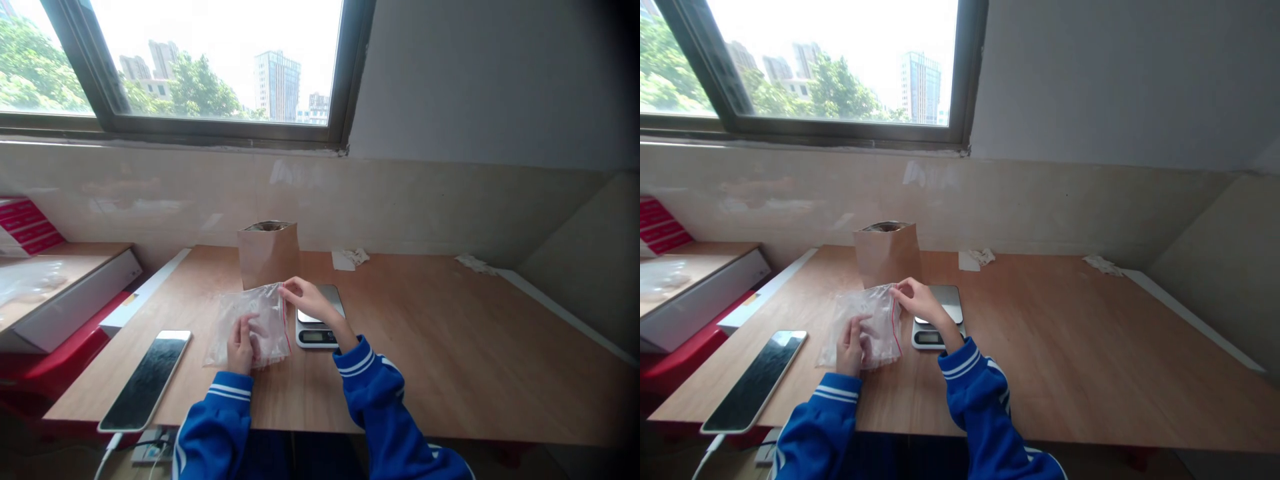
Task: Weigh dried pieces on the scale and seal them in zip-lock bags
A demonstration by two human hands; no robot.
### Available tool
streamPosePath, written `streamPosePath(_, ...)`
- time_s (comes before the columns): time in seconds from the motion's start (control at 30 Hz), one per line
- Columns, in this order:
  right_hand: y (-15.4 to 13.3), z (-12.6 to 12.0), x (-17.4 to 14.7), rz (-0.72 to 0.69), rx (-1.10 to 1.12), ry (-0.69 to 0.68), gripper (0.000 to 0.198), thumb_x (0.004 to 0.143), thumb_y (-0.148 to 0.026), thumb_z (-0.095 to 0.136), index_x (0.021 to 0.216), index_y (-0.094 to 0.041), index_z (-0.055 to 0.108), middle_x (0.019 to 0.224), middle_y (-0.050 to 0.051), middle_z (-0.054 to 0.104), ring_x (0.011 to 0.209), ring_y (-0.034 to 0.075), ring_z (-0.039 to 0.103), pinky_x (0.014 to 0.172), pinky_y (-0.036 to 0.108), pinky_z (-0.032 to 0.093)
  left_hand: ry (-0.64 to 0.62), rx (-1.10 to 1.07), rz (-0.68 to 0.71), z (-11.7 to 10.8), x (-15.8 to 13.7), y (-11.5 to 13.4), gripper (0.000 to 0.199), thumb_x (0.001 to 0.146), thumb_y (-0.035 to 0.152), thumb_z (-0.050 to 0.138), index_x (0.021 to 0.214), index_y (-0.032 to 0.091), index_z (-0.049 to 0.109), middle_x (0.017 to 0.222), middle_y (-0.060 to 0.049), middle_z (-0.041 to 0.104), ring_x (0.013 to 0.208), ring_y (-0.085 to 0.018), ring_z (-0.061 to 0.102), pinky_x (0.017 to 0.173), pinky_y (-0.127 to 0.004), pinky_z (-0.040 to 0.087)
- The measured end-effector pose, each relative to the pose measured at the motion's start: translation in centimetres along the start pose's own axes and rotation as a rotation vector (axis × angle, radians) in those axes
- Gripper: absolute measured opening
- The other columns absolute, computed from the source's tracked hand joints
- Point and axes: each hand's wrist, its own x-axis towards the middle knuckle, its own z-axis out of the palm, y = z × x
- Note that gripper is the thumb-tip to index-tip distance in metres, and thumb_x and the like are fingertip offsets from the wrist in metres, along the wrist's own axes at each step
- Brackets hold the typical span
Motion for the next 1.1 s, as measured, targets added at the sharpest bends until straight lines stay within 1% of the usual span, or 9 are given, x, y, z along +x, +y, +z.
streamPosePath(0.1, 0.2, 0.7, -0.4, -0.007, -0.009, 0.19, 0.032, 0.084, -0.048, 0.053, 0.077, -0.018, 0.061, 0.072, 0.002, 0.063, 0.067, 0.014, 0.058, 0.064, 0.026, 0.047, -0.043, 0.016, 0.009, 0.1, -0.3, 0.3, 0.052, 0.082, 0.061, 0.044, 0.105, 0.015, 0.056, 0.055, 0.004, 0.058, 0.026, -0.003, 0.035, 0.026, -0.016, 0.022)
streamPosePath(0.2, 0.6, 1.1, -0.8, -0.04, 0.026, 0.296, 0.033, 0.086, -0.05, 0.048, 0.081, -0.019, 0.059, 0.076, 0.002, 0.063, 0.071, 0.015, 0.058, 0.068, 0.026, 0.047, -0.084, 0.037, 0.009, 0.1, -0.3, 0.4, 0.054, 0.082, 0.06, 0.044, 0.106, 0.013, 0.057, 0.051, 0.004, 0.058, 0.026, -0.005, 0.037, 0.026, -0.016, 0.024)
streamPosePath(0.4, 2.1, 2.8, -4.3, 0.114, 0.238, -0.009, 0.047, 0.086, -0.055, 0.048, 0.118, -0.021, 0.042, 0.102, 0.007, 0.061, 0.086, 0.017, 0.061, 0.074, 0.03, 0.049, -0.012, 0.045, 0.018, -0.2, -0.1, 0.3, 0.055, 0.081, 0.062, 0.043, 0.107, 0.014, 0.055, 0.051, 0.004, 0.059, 0.026, -0.006, 0.038, 0.026, -0.017, 0.027)
streamPosePath(0.5, 3.0, 3.9, -6.2, 0.169, 0.278, -0.149, 0.049, 0.077, -0.049, 0.065, 0.111, -0.021, 0.044, 0.085, 0.002, 0.063, 0.075, 0.017, 0.062, 0.064, 0.028, 0.049, 0.05, 0.076, 0.042, -0.3, -0.2, 0.4, 0.054, 0.082, 0.061, 0.043, 0.104, 0.014, 0.057, 0.049, 0.005, 0.057, 0.026, -0.006, 0.037, 0.026, -0.017, 0.027)
streamPosePath(0.63, 4.0, 4.4, -7.9, 0.176, 0.327, -0.095, 0.038, 0.076, -0.046, 0.066, 0.098, -0.022, 0.045, 0.072, -0.003, 0.058, 0.059, 0.014, 0.058, 0.052, 0.024, 0.044, 0.065, 0.134, 0.042, -0.1, -0.4, 0.7, 0.05, 0.081, 0.058, 0.046, 0.102, 0.015, 0.06, 0.047, 0.005, 0.055, 0.028, -0.007, 0.04, 0.028, -0.017, 0.03)
streamPosePath(0.7, 4.3, 3.7, -8.6, 0.156, 0.254, -0.069, 0.033, 0.08, -0.044, 0.062, 0.098, -0.022, 0.047, 0.067, -0.004, 0.056, 0.058, 0.014, 0.057, 0.054, 0.024, 0.044, 0.048, 0.155, 0.026, 0.0, -0.4, 0.8, 0.05, 0.081, 0.057, 0.045, 0.103, 0.015, 0.061, 0.046, 0.004, 0.054, 0.029, -0.008, 0.043, 0.029, -0.019, 0.032)
streamPosePath(0.8, 4.6, 1.7, -10.0, 0.099, 0.005, 0.05, 0.023, 0.089, -0.041, 0.049, 0.1, -0.022, 0.054, 0.063, -0.004, 0.053, 0.059, 0.014, 0.056, 0.059, 0.025, 0.042, 0.132, 0.248, 0.05, -0.1, -0.8, 1.4, 0.048, 0.084, 0.053, 0.042, 0.102, 0.014, 0.063, 0.043, 0.004, 0.051, 0.032, -0.01, 0.045, 0.033, -0.02, 0.033)
streamPosePath(0.97, 5.6, -2.1, -12.2, 0.116, -0.316, 0.179, 0.029, 0.092, -0.032, 0.037, 0.099, -0.023, 0.063, 0.084, 0.002, 0.066, 0.07, 0.017, 0.06, 0.066, 0.027, 0.042, 0.377, 0.751, 0.119, -0.9, -1.4, 4.2, 0.035, 0.084, 0.048, 0.045, 0.096, 0.025, 0.068, 0.045, 0.004, 0.054, 0.048, -0.012, 0.055, 0.05, -0.019, 0.038)
streamPosePath(1.1, 6.3, -3.4, -13.0, 0.163, -0.481, 0.202, 0.031, 0.091, -0.029, 0.036, 0.104, -0.024, 0.064, 0.094, 0.004, 0.069, 0.081, 0.02, 0.063, 0.073, 0.03, 0.044, 0.254, 0.953, 0.082, -2.4, 0.4, 5.5, 0.037, 0.087, 0.049, 0.038, 0.1, 0.029, 0.067, 0.062, 0.0, 0.064, 0.061, -0.017, 0.059, 0.057, -0.025, 0.04)
